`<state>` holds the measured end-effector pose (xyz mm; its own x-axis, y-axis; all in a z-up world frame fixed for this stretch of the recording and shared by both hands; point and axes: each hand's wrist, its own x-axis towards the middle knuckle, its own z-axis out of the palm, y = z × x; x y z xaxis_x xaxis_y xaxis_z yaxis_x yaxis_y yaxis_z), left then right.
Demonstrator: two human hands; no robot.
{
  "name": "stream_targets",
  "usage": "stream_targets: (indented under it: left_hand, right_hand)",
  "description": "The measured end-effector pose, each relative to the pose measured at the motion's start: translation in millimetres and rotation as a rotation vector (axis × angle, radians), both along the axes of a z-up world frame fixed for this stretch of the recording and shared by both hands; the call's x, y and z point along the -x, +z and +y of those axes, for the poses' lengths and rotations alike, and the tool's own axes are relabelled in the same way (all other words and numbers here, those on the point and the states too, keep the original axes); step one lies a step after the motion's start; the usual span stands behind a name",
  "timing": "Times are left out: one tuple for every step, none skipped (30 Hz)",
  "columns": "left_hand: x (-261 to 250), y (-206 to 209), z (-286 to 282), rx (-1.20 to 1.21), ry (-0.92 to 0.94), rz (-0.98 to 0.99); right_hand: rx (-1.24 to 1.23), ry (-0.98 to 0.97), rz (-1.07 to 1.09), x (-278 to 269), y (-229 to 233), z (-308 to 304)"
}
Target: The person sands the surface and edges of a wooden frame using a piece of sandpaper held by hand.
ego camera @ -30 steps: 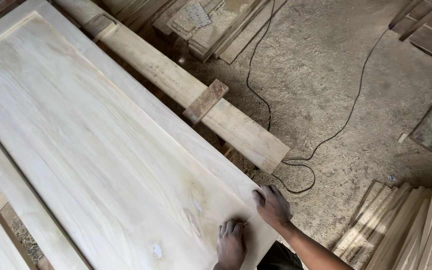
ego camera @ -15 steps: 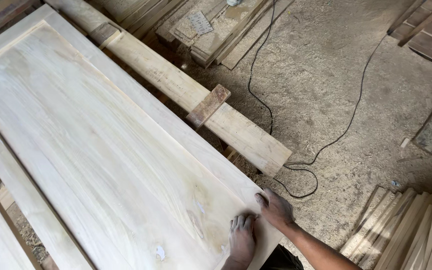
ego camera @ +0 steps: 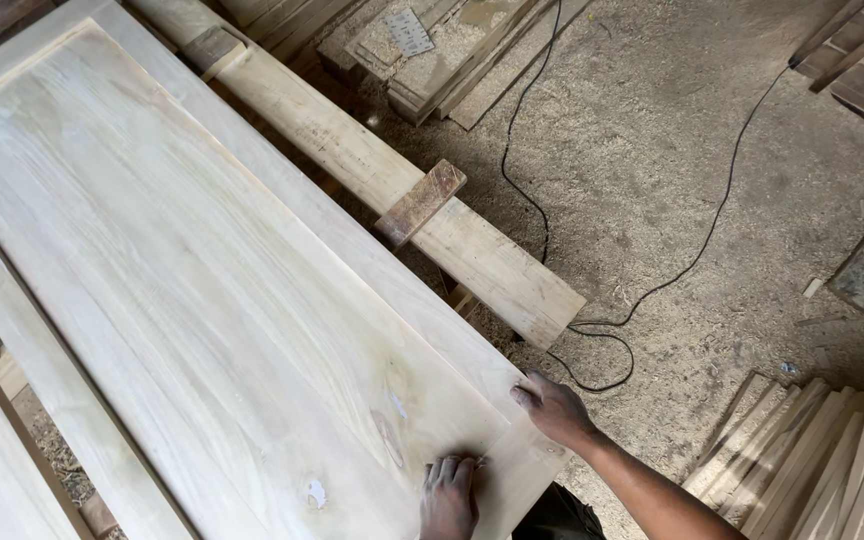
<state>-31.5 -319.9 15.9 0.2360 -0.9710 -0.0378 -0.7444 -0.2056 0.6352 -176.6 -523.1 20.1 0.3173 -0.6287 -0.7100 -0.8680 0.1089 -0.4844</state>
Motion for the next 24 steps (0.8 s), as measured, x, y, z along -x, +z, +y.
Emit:
stream_targets:
  left_hand:
    - [1.7,-0.6,0.7,-0.029,0.030,0.005]
    - [3.3,-0.8,-1.8,-0.057,0.059,0.011]
    - [9.4,-3.6,-16.2,-0.007,0.041,-0.015]
    - [16.8,-7.6,-37.1,0.043,0.022,-0.041]
    - [28.9,-6.8,-43.5,0.024,0.002,-0.041]
    - [33.1,-10.5,-62.9,-0.036,0.085,-0.007]
    - [29.6,-4.6,-54.1,0.067,-0.012,-0.080]
    - [21.2,2.3,-42.9,0.027,-0.053,-0.007]
    - [8.4,6.8,-33.5,0.013,-0.074,-0.059]
    - [-7.1,19.4,-9.3,0.003,-0.070,-0.026]
    - [-9.5,31.6,-1.5,0.016,-0.046,0.012]
    - [-1.7,42.4,0.2,-0.032,-0.015,0.004]
    - [2.2,42.9,-8.2,-0.050,0.009,-0.009]
    - [6.1,44.1,-14.6,-0.069,0.033,-0.023]
    - [9.1,41.1,-35.8,-0.025,0.031,-0.024]
    - [17.8,38.7,-57.5,0.019,0.030,-0.025]
    - [27.0,41.2,-58.6,0.040,0.051,-0.026]
    - [25.6,44.9,-48.1,0.029,0.042,-0.030]
    - [15.3,46.1,-38.3,0.031,0.013,-0.031]
    - [5.0,47.3,-28.5,0.032,-0.017,-0.032]
    - [-1.4,51.1,-16.3,0.017,-0.007,-0.024]
    - [-6.0,57.6,-1.4,0.002,0.002,-0.016]
    - [-10.9,59.2,4.5,-0.002,0.001,-0.017]
    - [-5.4,55.6,-1.7,0.003,0.036,-0.034]
  right_hand:
    - [-0.056,0.007,-0.003,0.6,-5.5,-4.5]
    - [-0.058,0.025,-0.043,4.9,-10.0,-8.5]
    - [-0.065,0.042,-0.088,8.0,-14.3,-12.4]
    - [-0.071,0.060,-0.134,8.2,-19.0,-15.7]
    - [-0.040,0.083,-0.108,10.6,-21.8,-11.5]
    - [-0.009,0.108,-0.084,8.5,-24.4,-17.3]
    - [-0.016,0.063,-0.213,12.4,-21.4,-11.2]
    - [-0.073,0.029,-0.198,14.3,-16.9,-13.1]
    - [-0.012,0.067,-0.177,12.3,-13.0,-15.6]
    - [-0.114,0.039,-0.208,12.0,-5.7,-10.9]
    - [-0.067,0.045,-0.281,9.7,4.1,-12.7]
    - [-0.088,0.037,-0.260,8.3,13.8,-13.8]
    - [-0.077,0.027,-0.243,6.8,19.2,-16.9]
    - [-0.064,0.034,-0.274,8.8,25.8,-7.0]
    - [-0.030,0.044,-0.320,3.5,29.3,-9.3]
    - [0.004,0.055,-0.366,-0.7,32.0,-11.5]
    - [-0.015,0.057,-0.338,-0.7,33.5,-8.9]
    - [-0.033,0.059,-0.310,1.0,33.9,-9.5]
    - [-0.036,0.043,-0.280,2.1,33.3,-11.2]
    - [-0.034,0.040,-0.302,2.1,32.0,-10.8]
    - [-0.035,0.049,-0.326,2.8,31.0,-12.7]
    - [-0.035,0.057,-0.349,4.0,30.5,-13.4]
    - [-0.037,0.050,-0.338,1.6,28.6,-12.7]
    - [-0.038,0.043,-0.326,-0.5,26.7,-10.7]
